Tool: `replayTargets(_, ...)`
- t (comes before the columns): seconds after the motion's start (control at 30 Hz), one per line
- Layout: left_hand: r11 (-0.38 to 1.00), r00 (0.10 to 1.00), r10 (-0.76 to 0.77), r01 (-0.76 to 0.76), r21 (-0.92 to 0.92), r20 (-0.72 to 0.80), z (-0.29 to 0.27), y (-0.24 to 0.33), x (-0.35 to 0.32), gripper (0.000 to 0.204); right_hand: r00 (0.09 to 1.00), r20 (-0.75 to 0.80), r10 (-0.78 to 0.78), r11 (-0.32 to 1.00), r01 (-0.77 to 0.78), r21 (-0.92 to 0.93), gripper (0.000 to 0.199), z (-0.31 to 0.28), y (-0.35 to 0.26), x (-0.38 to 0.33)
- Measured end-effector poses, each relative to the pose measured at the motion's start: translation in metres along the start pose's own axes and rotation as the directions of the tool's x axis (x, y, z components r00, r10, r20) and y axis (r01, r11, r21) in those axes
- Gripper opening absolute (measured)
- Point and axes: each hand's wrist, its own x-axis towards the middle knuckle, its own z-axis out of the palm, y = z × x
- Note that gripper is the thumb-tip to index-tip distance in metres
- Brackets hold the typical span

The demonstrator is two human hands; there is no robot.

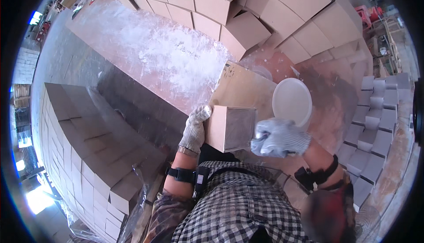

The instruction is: The person repeatedly wipes the interior surfaces of small cardboard boxes using a cloth and a white liquid from a container. After cleaning, the person places the boxes into a row of larger boxes on the right side of the workspace.

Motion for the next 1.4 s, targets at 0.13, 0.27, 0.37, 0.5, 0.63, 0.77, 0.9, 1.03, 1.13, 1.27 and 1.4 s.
replayTargets(0.13, 0.996, 0.999, -0.035, 0.036, -0.079, 0.017, 0.006, 0.006, -0.004, 0.038, 0.897, -0.142, 0.418, 0.891, -0.375, 0.257, 0.024, -0.021, -0.009, -0.038)
replayTargets(0.27, 0.993, 0.999, -0.047, 0.049, -0.111, 0.015, 0.013, 0.011, -0.009, 0.040, 0.857, -0.214, 0.470, 0.838, -0.357, 0.412, 0.021, -0.009, -0.016, -0.049)
replayTargets(0.37, 0.995, 0.998, -0.050, 0.053, -0.080, 0.050, 0.010, 0.012, -0.009, 0.041, 0.908, -0.317, 0.274, 0.961, -0.246, 0.125, 0.018, 0.017, -0.016, -0.031)
replayTargets(0.5, 0.996, 0.995, -0.058, 0.063, -0.070, 0.078, 0.017, 0.017, -0.014, 0.039, 0.898, -0.366, 0.245, 0.968, -0.204, 0.148, 0.012, 0.036, -0.031, -0.001)
replayTargets(0.63, 0.995, 0.997, -0.061, 0.064, -0.078, 0.045, 0.009, 0.009, -0.010, 0.039, 0.916, -0.297, 0.272, 0.949, -0.305, -0.073, 0.011, 0.043, -0.044, 0.009)
replayTargets(0.77, 0.999, 0.999, -0.029, 0.029, -0.027, 0.021, 0.006, 0.000, -0.007, 0.037, 0.937, -0.173, 0.303, 0.922, -0.334, -0.195, 0.017, 0.040, -0.050, 0.017)
replayTargets(0.9, 1.000, 1.000, 0.027, -0.027, -0.008, -0.007, 0.013, -0.002, -0.007, 0.027, 0.866, 0.064, 0.496, 0.860, -0.479, -0.177, 0.023, 0.031, -0.037, 0.020)
replayTargets(1.03, 0.999, 0.998, 0.024, -0.026, 0.035, 0.051, 0.019, 0.008, -0.013, 0.019, 0.928, 0.110, 0.355, 0.933, -0.359, 0.010, 0.030, 0.033, -0.003, -0.001)
replayTargets(1.13, 1.000, 1.000, -0.004, 0.003, -0.020, -0.031, 0.026, 0.014, -0.017, 0.020, 0.925, 0.051, 0.375, 0.866, -0.370, 0.337, 0.030, 0.049, 0.012, -0.020)
replayTargets(1.27, 0.997, 0.999, 0.040, -0.040, -0.071, -0.007, 0.017, 0.006, -0.018, 0.028, 0.609, 0.055, 0.791, 0.121, -0.244, 0.962, 0.028, 0.052, 0.002, -0.039)
replayTargets(1.4, 0.996, 1.000, -0.002, 0.001, -0.086, -0.014, 0.020, 0.009, -0.023, 0.037, 0.526, -0.063, 0.848, 0.032, 0.068, 0.997, 0.021, 0.041, 0.000, -0.063)
